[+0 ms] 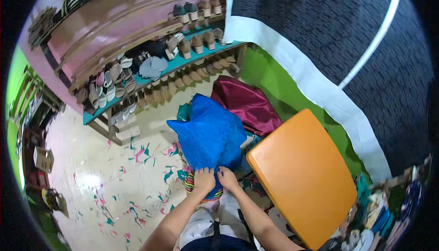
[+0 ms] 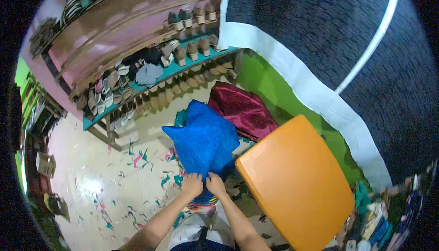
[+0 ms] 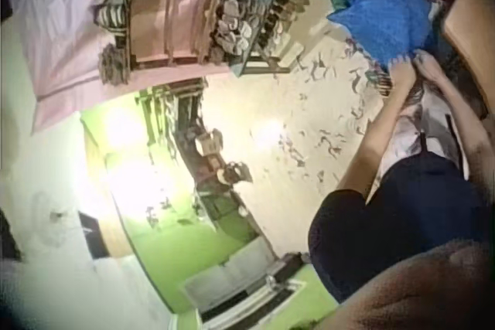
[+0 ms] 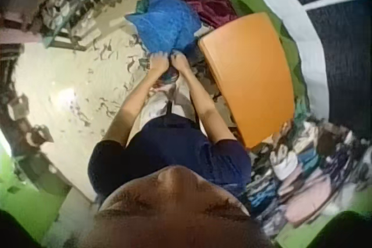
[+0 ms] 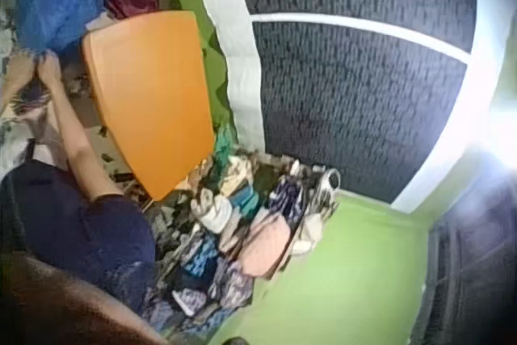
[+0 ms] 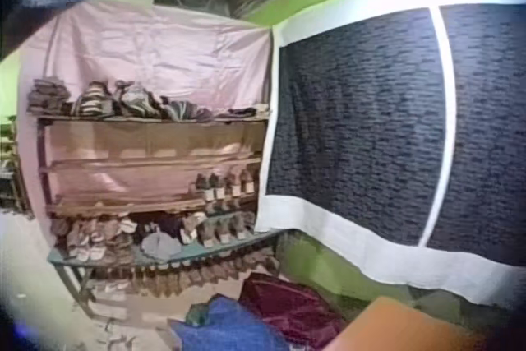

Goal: Folding various fabric pieces and placing them on a shelf.

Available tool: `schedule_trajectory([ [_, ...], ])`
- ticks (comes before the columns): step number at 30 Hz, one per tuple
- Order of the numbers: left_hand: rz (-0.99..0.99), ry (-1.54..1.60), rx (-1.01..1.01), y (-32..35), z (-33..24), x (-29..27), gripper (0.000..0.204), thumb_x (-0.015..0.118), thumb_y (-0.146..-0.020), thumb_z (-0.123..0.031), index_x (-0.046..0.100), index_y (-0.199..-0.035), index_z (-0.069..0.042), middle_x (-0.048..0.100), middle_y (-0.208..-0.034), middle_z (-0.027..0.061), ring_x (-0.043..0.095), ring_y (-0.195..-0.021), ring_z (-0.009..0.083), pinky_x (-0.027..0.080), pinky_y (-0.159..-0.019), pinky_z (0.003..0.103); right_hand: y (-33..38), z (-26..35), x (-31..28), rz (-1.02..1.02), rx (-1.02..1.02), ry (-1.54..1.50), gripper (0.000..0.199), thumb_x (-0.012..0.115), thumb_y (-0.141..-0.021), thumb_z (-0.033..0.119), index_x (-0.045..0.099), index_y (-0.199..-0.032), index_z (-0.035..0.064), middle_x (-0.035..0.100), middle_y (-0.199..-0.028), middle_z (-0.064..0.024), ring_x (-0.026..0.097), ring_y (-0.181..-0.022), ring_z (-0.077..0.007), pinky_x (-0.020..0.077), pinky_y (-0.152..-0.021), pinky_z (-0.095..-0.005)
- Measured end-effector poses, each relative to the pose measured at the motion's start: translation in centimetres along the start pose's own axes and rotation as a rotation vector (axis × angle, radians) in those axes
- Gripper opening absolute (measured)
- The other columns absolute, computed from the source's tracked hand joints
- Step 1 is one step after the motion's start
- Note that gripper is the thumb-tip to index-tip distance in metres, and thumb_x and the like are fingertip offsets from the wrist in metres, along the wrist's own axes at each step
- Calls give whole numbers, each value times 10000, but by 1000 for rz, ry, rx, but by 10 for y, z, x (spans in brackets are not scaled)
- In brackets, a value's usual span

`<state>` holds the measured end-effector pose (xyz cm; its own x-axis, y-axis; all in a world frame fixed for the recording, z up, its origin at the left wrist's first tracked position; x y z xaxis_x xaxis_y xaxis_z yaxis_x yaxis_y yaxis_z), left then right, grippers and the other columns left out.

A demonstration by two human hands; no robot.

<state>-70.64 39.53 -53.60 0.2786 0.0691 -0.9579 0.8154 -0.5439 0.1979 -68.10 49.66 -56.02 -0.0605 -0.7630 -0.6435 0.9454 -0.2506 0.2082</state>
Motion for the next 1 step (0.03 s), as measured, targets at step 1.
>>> schedule_trajectory([
  [1,-6,-14,-34,-7,10,5,410,564,-725,-267,553,-1090,-82,576,-1020,122,535,-987,272,400,-829,413,-11,-2,3,30,8,41,362,528,-792,170,540,-1112,3,561,-1084,-226,551,-976,-366,426,-865,-375],
])
Point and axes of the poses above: each hand's wrist, its own y-axis away from the middle knuckle, its own x-axis out of the palm, z = x × y, the point moved 8 cm from there along -y, towards the middle knuckle
